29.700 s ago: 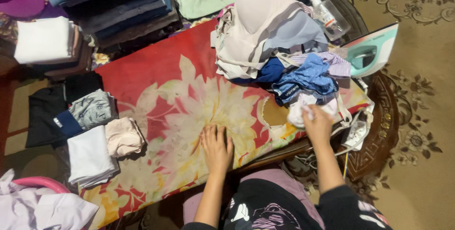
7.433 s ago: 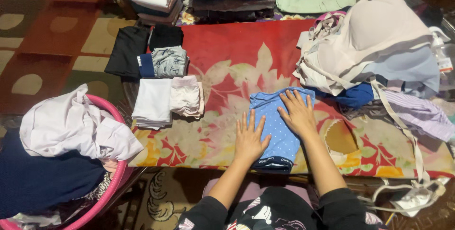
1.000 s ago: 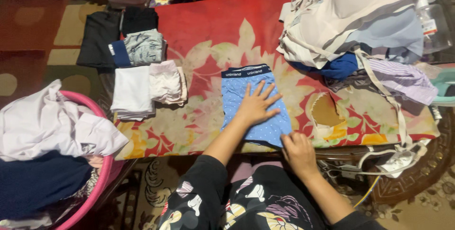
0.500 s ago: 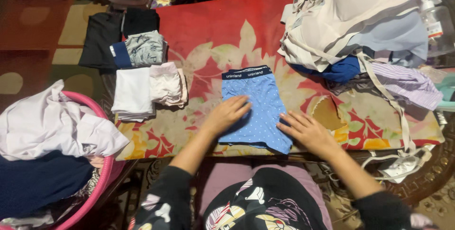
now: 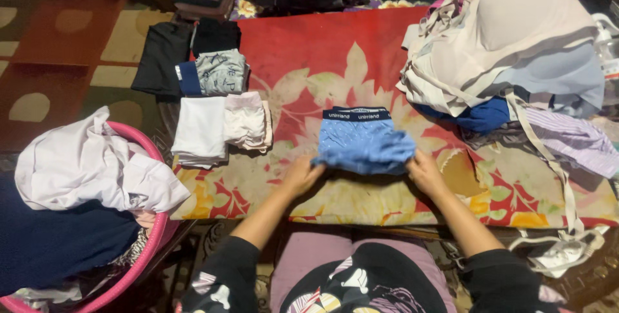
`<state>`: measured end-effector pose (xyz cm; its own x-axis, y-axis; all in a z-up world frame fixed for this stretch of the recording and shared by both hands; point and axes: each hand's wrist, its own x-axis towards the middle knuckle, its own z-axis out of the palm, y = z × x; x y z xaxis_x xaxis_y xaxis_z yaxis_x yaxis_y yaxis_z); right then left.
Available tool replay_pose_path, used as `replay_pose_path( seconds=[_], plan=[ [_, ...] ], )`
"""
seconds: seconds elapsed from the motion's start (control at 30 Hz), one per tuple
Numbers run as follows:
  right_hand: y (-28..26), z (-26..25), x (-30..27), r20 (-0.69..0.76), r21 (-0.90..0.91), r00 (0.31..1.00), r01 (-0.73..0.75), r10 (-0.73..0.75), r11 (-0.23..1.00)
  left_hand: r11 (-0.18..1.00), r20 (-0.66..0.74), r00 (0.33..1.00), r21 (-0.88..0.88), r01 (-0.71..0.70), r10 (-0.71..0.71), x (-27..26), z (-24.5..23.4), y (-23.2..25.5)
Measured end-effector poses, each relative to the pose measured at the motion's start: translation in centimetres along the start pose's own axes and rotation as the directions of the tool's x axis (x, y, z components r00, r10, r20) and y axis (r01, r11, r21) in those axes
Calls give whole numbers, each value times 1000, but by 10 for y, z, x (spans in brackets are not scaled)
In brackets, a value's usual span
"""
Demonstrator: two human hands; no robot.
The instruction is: The person folds several items of clothing, including underwear and camisoles, by hand on a table and places them into organized stacks.
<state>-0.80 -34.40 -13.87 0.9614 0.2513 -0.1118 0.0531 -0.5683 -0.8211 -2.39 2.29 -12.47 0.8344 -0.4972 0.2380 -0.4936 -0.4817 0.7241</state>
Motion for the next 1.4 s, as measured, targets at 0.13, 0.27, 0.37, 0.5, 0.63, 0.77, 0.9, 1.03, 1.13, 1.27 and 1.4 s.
replay_pose_path(
  seconds=[0.13,0.27,0.37,0.5,0.63,0.77,0.9,1.03,1.13,1.27,1.4],
  plan=[
    [-22,15,23,-352,306,935,162,-47,938,895,-331,851,-327,302,-408,29,19,15],
    [-50,22,43,-542,200,840,149,-17,968,961,-590,766,-246,128,-253,65,18,56],
    [-54,17,66,-635,122,765,-38,107,992,881,-624,628,-394,262,-465,96,14,50],
    [-54,11,82,-631,-98,761,-269,149,958,773,-566,560,-248,584,-605,121,12,3],
    [-63,9,94,-585,-246,782,-423,215,872,703,-515,538,-198,683,-668,129,10,-14],
    [-70,8,91,-595,-300,785,-415,171,859,854,-552,654,-282,437,-517,122,5,-9],
    [-73,0,93,-579,-285,782,-461,233,840,863,-538,675,-319,391,-504,121,10,-16],
    [-85,-4,90,-581,-355,776,-513,245,782,831,-591,616,-185,525,-521,121,17,-25],
    [-94,-3,83,-657,-514,744,-321,-125,795,813,-573,585,-311,493,-574,111,16,-21],
    [-104,6,84,-458,-678,689,137,-561,722,811,-580,580,-509,289,-571,74,17,-1],
    [-113,15,108,-377,-639,713,263,-592,723,919,-548,747,-321,227,-376,51,12,21]
  ],
)
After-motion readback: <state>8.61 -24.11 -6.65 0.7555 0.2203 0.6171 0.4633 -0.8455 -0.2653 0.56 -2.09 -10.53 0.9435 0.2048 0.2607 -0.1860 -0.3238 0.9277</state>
